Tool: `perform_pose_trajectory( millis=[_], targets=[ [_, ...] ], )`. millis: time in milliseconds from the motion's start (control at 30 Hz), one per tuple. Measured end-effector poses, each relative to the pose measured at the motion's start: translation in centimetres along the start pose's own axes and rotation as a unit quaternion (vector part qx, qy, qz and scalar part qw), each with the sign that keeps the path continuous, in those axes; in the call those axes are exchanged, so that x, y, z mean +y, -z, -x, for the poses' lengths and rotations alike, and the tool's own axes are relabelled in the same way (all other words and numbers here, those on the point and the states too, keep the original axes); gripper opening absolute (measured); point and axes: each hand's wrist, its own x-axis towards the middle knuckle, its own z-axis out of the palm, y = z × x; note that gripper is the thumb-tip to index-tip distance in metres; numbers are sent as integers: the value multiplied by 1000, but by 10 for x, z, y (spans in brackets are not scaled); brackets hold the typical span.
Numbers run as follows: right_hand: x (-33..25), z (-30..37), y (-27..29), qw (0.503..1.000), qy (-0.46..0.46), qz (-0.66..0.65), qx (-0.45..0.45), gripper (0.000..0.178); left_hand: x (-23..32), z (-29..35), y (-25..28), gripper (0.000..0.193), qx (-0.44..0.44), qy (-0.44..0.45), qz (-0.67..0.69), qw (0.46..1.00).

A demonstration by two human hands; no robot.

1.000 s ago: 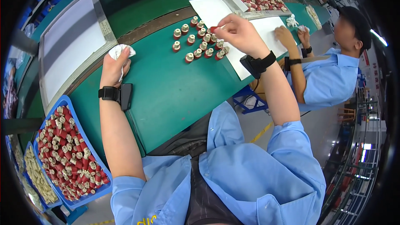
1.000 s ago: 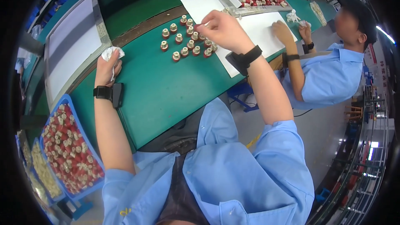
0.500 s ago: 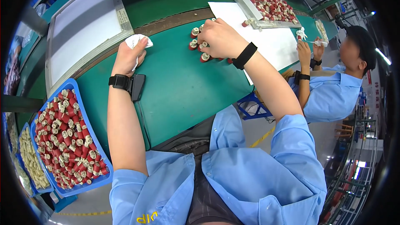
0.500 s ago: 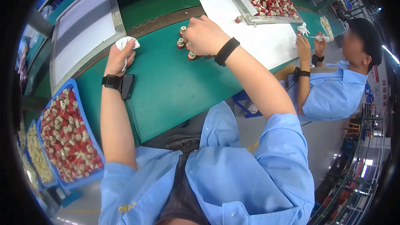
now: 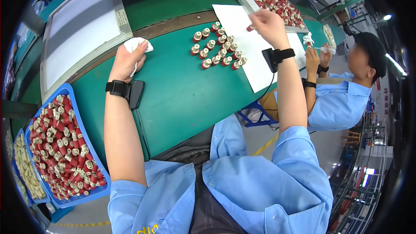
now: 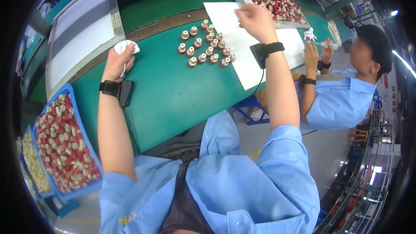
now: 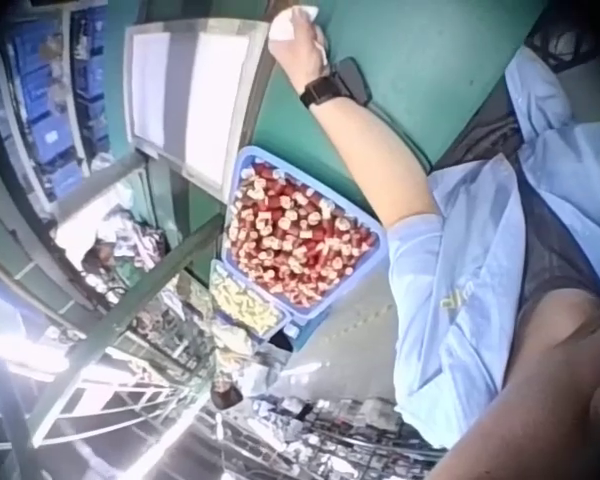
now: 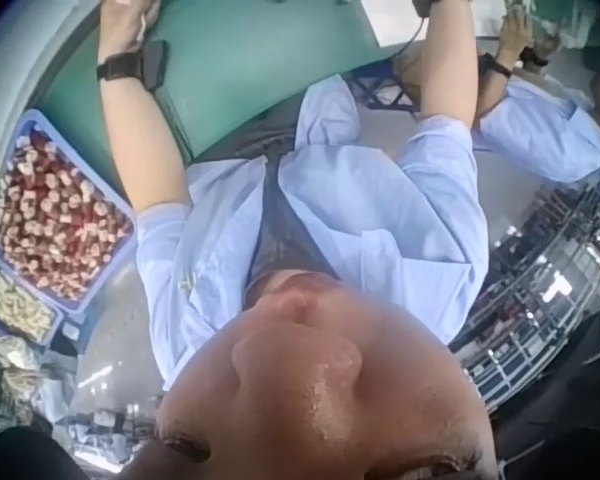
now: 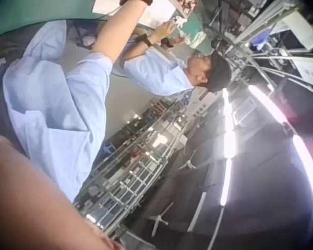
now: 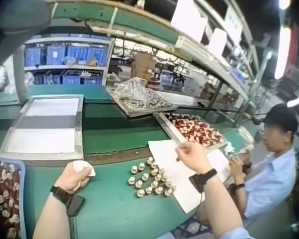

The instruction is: The person picks up a component from the table, wipes it with a cloth, and places it onto a white sheet of paper. This process is repeated for several components, handling them one at a time.

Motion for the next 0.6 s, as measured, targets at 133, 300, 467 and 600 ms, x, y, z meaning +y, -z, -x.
perform_pose_trajectory(
  millis=[133,300,467,600],
  targets=[
    [51,1,1,978,-208,-30,23,41,2,-1,-2,26,-8,-7,-2,1000],
    [54,-2,-15,935,-334,-117,-17,49,1,2,1,26,-9,4,12,1000],
    [79,-9,-34,867,-383,-315,-44,52,1,3,-3,26,-5,0,13,1000],
    [91,-11,-40,832,-393,-387,-59,54,3,2,-4,25,0,2,14,1000]
  ],
)
